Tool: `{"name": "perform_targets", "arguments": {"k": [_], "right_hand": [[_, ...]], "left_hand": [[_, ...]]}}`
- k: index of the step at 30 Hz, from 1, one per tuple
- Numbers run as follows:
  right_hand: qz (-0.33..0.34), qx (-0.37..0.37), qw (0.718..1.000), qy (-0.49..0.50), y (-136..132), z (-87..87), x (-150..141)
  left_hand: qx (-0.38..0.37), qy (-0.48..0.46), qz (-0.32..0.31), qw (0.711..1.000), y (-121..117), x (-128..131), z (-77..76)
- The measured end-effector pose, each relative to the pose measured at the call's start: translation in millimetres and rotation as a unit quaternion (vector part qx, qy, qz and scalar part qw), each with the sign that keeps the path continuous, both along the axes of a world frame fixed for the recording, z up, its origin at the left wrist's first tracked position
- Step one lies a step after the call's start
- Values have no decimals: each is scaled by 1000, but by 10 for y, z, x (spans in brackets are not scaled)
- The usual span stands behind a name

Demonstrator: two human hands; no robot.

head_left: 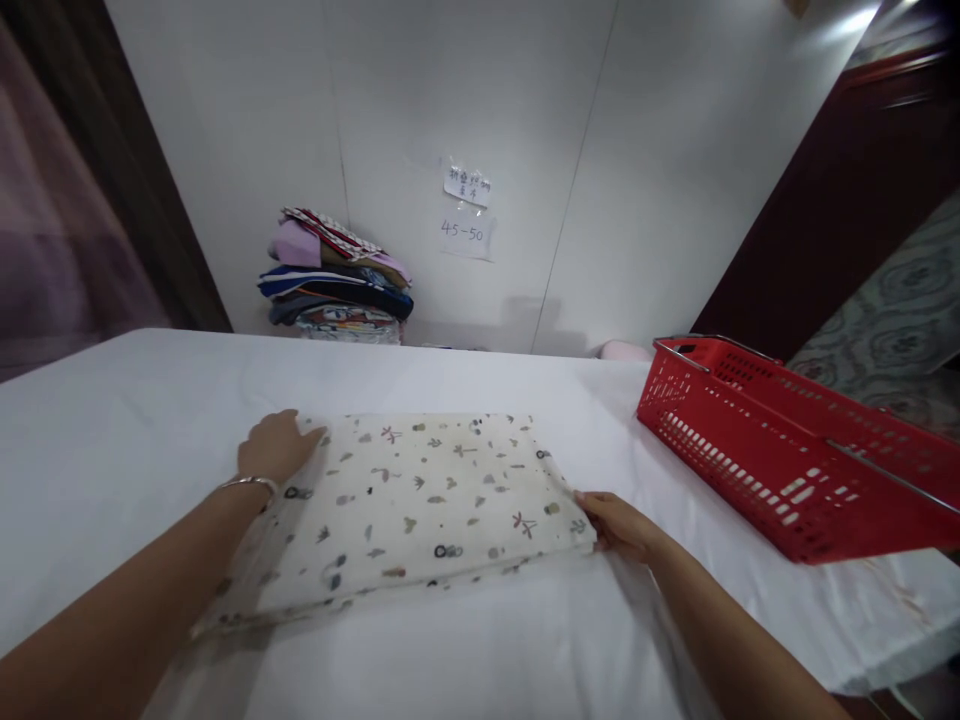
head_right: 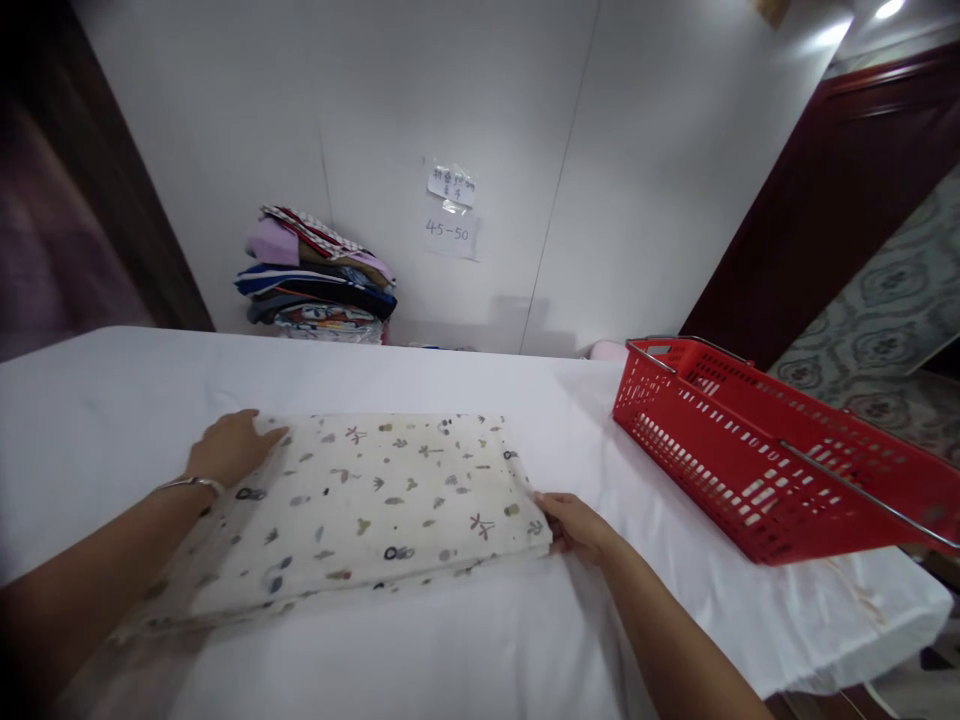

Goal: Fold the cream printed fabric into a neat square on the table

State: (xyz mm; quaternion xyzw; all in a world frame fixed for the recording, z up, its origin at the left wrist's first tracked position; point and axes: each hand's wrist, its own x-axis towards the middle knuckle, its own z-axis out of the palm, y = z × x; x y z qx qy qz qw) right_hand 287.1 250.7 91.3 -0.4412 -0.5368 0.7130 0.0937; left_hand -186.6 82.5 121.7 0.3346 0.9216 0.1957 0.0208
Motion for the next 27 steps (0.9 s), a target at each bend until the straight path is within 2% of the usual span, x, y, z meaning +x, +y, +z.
{"name": "perform_targets", "arguments": {"k": [3,5,10,14,17,19,21,27], "right_hand": [[-3,-11,999,34,-85,-13,59],[-20,-16,998,58,-132,-23,80],[-66,-9,989,133,-211,-63,120],[-89,-4,980,177,-248,-58,160],[-80,-8,980,180,-247,-35,215],[-79,-10,981,176,-234,-30,266],[-66,-10,982,176,-220,-39,311],[-15,0,980,199,-234,-54,321]], "left_hand": [[-13,77,-80,994,29,305,41],[3,95,-147,985,99,615,31],[63,15,-319,945,276,1685,-35],[118,-42,-451,884,367,2504,-69],[148,-60,-508,847,451,2937,-98],[150,-66,-520,839,516,3125,-129],[143,-64,-514,843,581,3240,-169],[103,-55,-496,860,719,3304,-275]]}}
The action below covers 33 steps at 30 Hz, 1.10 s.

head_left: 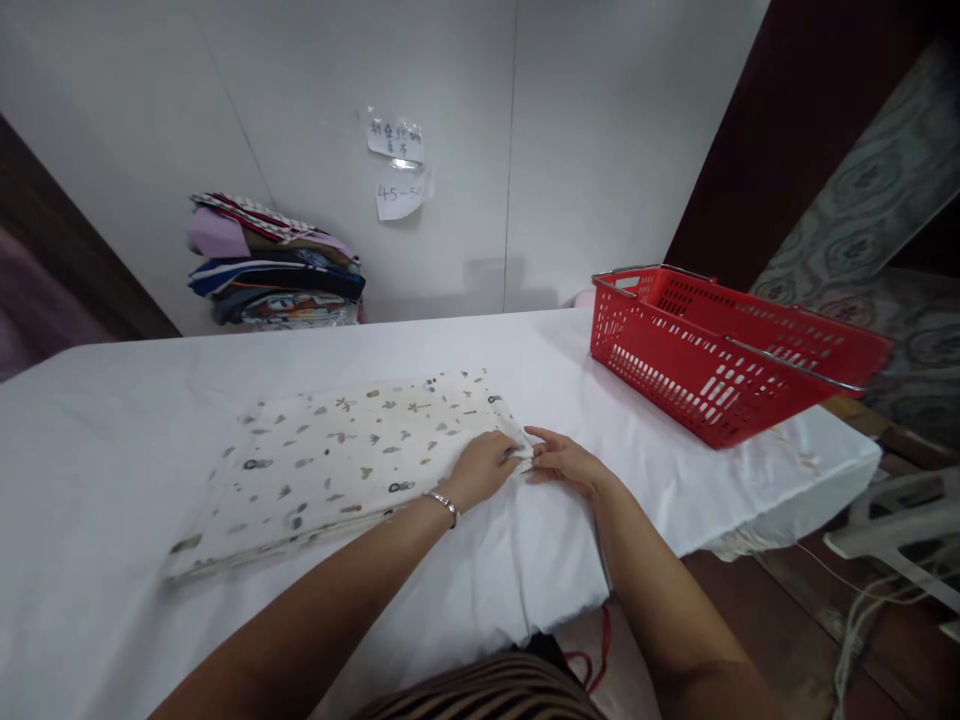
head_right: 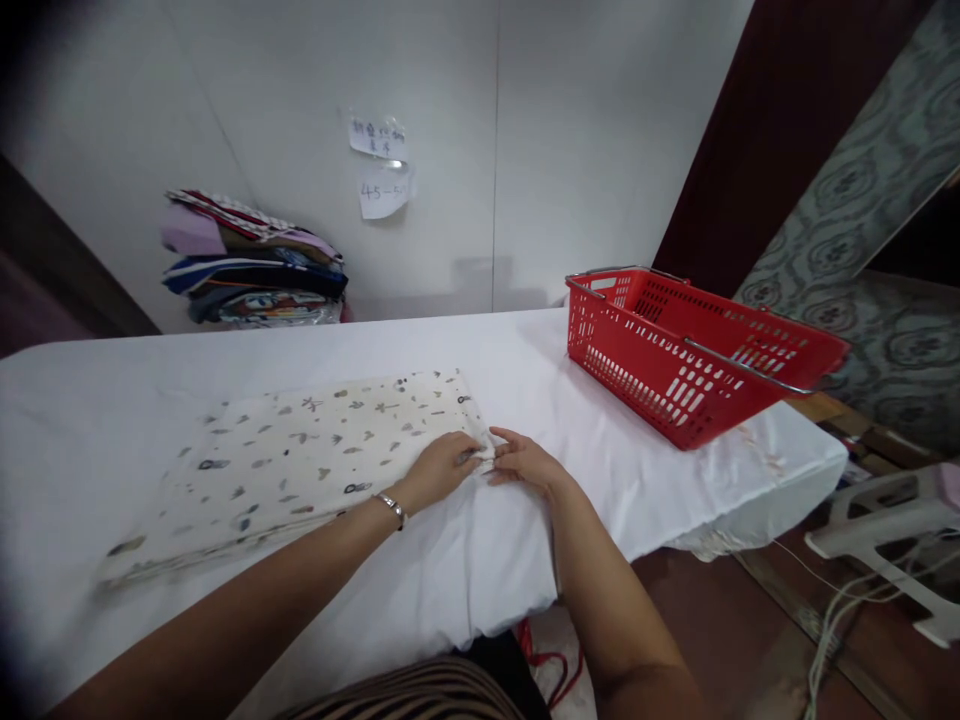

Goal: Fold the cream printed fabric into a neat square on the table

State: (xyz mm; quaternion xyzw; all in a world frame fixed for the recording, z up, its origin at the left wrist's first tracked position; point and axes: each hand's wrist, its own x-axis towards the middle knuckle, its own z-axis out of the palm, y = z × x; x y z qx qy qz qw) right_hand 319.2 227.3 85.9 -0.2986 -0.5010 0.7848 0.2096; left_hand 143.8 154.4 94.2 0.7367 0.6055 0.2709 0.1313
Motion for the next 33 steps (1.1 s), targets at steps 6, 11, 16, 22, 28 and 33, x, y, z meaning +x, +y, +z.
{"name": "perform_targets", "arguments": {"k": [6,11,16,22,28,33], "right_hand": [[-14,20,1000,-4,-55,49,-60],[-36,36,998,-23,-43,4,-107],[-62,40,997,-29,-4,-26,-127],[-68,25,997,-31,-24,22,-123],[-57,11,998,-1,-69,80,-77],[-71,70,994,-48,-64,-18,-127]], "left_hand": [[7,-5,-5,1000,13,-8,-17],[5,-6,6,1000,-4,6,-19],[23,1,18,1000,-38,11,11],[40,67,-37,996,-86,34,35],[41,87,-28,995,-105,84,10],[31,105,-30,994,-150,94,-9]]}}
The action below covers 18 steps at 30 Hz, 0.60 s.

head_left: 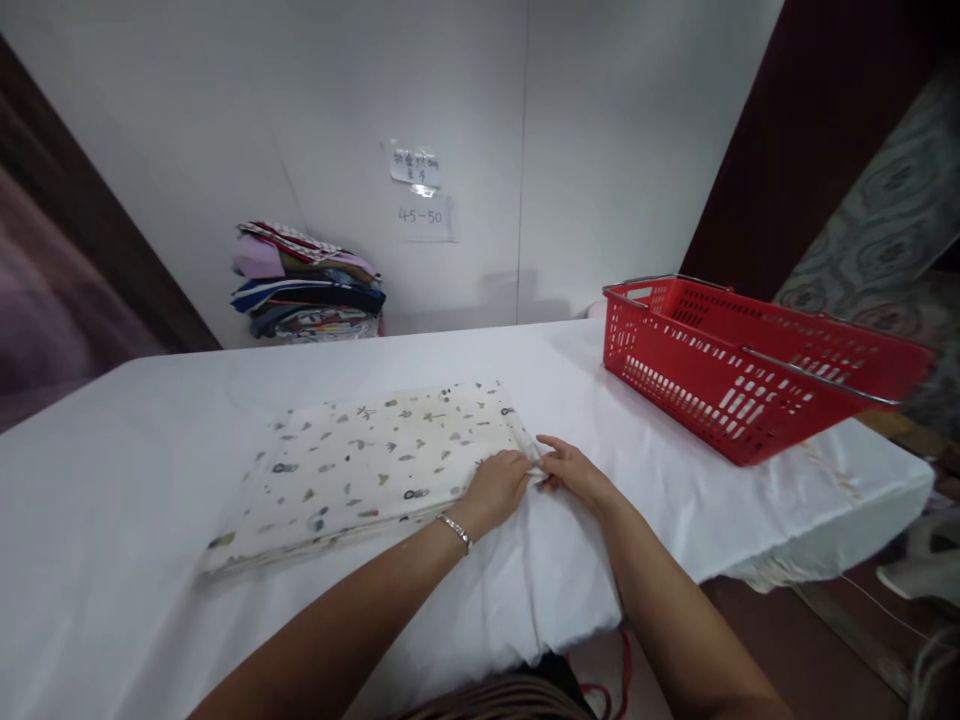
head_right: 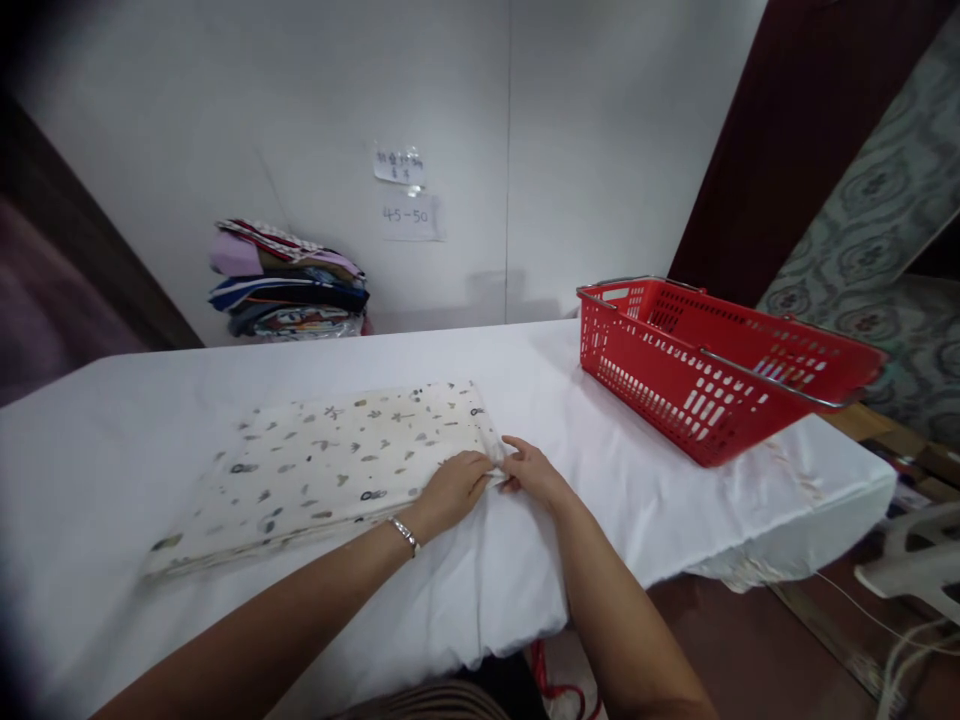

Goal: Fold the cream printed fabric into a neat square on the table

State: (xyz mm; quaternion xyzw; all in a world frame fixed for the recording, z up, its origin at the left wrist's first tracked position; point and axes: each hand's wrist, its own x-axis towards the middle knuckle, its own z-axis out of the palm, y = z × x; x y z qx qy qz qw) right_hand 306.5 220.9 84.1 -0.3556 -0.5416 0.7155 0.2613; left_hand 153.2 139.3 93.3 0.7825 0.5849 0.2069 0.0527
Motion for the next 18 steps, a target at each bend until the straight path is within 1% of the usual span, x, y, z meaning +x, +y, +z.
{"name": "perform_targets", "arguments": {"k": [4,8,11,18], "right_hand": [[-12,46,998,-35,19,-70,-41],[-14,45,998,-49,16,-50,-34],[-15,40,997,-62,1,-19,-21],[-20,42,997,-66,-3,-12,-1]], "left_hand": [[11,-8,10,1000,-96,-39,-22],[15,-5,33,999,-272,-195,-42],[11,-8,49,999,-471,-419,-41],[15,8,76,997,-1010,-1087,-31]]}}
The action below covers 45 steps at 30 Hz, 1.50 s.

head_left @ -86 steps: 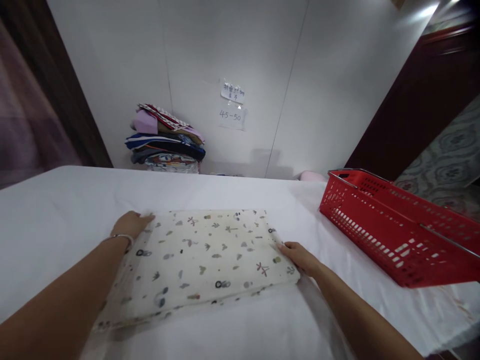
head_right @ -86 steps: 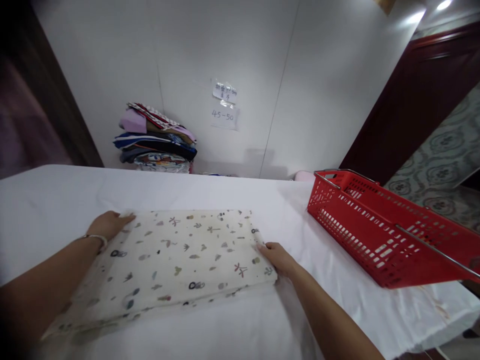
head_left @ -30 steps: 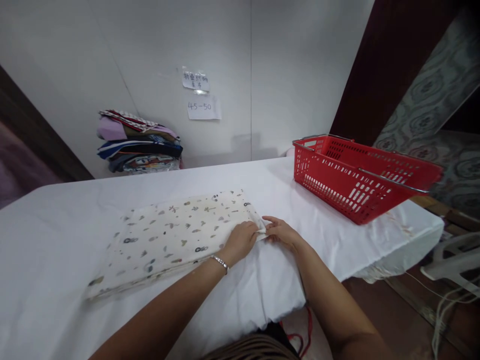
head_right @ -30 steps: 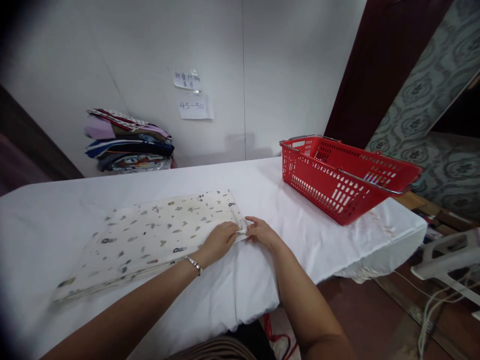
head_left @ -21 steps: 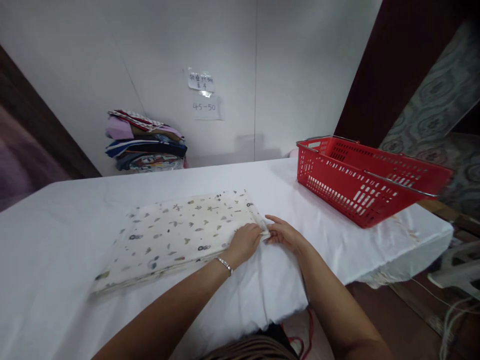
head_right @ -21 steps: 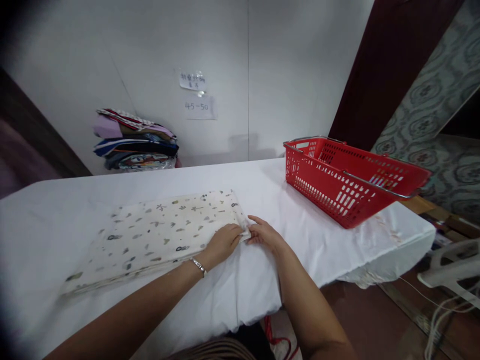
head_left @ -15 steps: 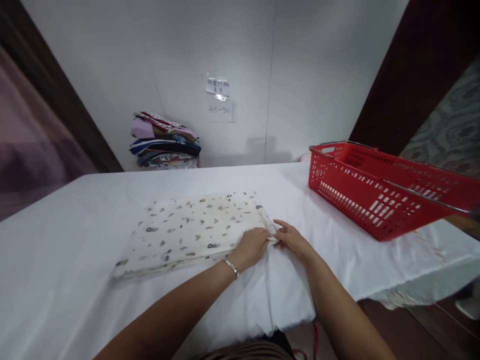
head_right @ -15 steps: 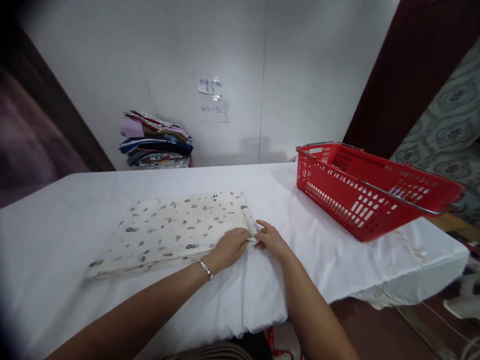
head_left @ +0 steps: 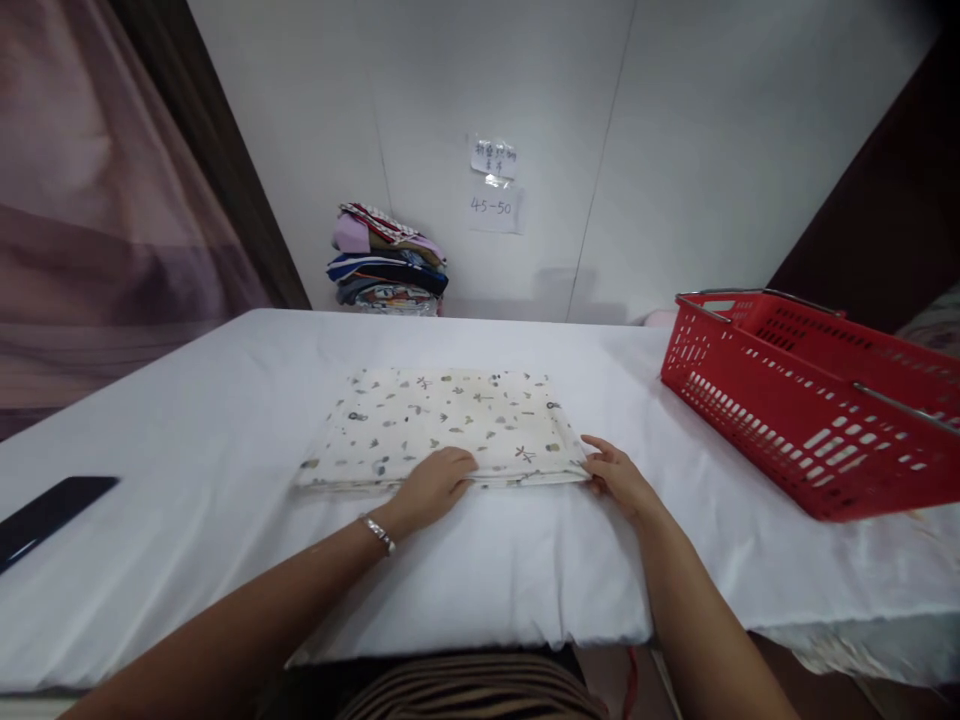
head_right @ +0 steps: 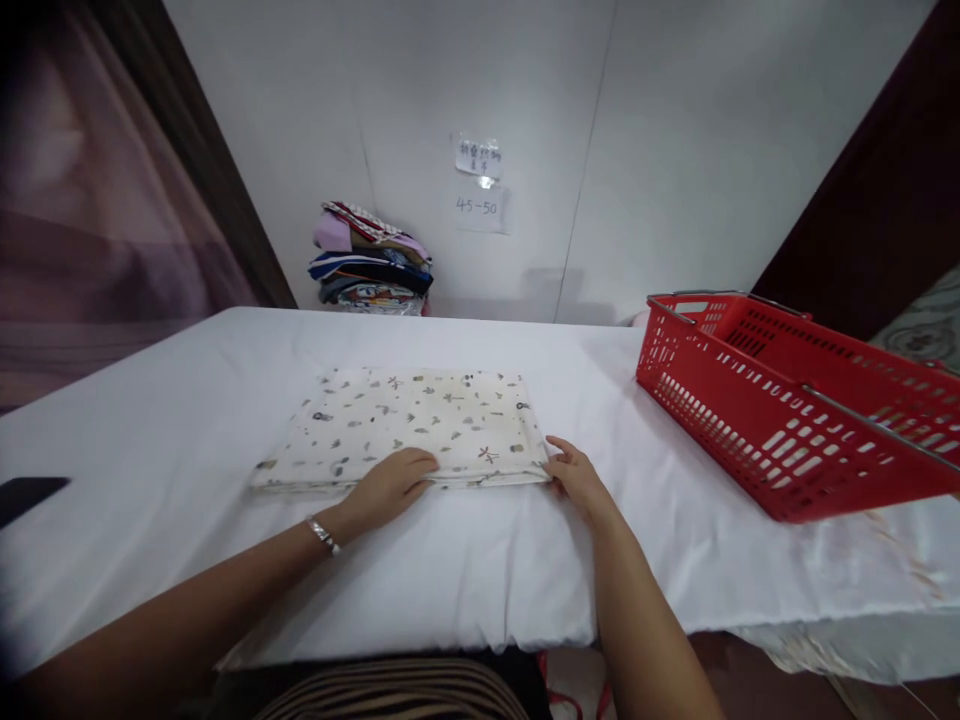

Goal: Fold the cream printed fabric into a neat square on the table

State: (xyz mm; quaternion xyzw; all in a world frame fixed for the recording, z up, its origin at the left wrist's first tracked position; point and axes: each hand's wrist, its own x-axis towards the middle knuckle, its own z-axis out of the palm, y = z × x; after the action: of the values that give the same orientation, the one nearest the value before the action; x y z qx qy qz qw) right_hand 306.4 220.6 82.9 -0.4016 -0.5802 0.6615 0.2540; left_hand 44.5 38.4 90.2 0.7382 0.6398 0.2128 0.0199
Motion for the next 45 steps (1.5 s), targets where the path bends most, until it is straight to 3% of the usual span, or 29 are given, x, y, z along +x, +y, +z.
{"name": "perform_targets", "arguments": {"k": [6,10,12,15,17,20,26,31,37,45], "right_hand": [[2,30,998,-47,-17,4,-6],[2,145,980,-133,-51,-45,-45],[15,254,945,-205,-74,-66,-53],[33,403,870,-282,-109,-74,-52],[37,480,834,-269,-142,-62,-64],[72,545,811,-197,-226,-23,-131],[173,533,808,-179,-389,1,-299],[189,549,792,-187,-369,-105,-256],[186,573,765,-226,-224,-226,-206],[259,575,743,-226,-422,-90,-731]], "left_hand": [[21,12,52,998,-335,-284,-28],[17,9,72,997,-409,-309,-26],[19,5,70,997,-410,-313,-28],[20,-3,70,997,-405,-322,-35],[22,-9,74,997,-406,-328,-39],[27,-16,76,997,-400,-326,-33],[0,-19,71,997,-334,-313,-7],[0,-1,63,998,-409,-341,-17],[-2,26,102,994,-695,-517,-4],[13,46,169,985,-1010,-679,11]]}}
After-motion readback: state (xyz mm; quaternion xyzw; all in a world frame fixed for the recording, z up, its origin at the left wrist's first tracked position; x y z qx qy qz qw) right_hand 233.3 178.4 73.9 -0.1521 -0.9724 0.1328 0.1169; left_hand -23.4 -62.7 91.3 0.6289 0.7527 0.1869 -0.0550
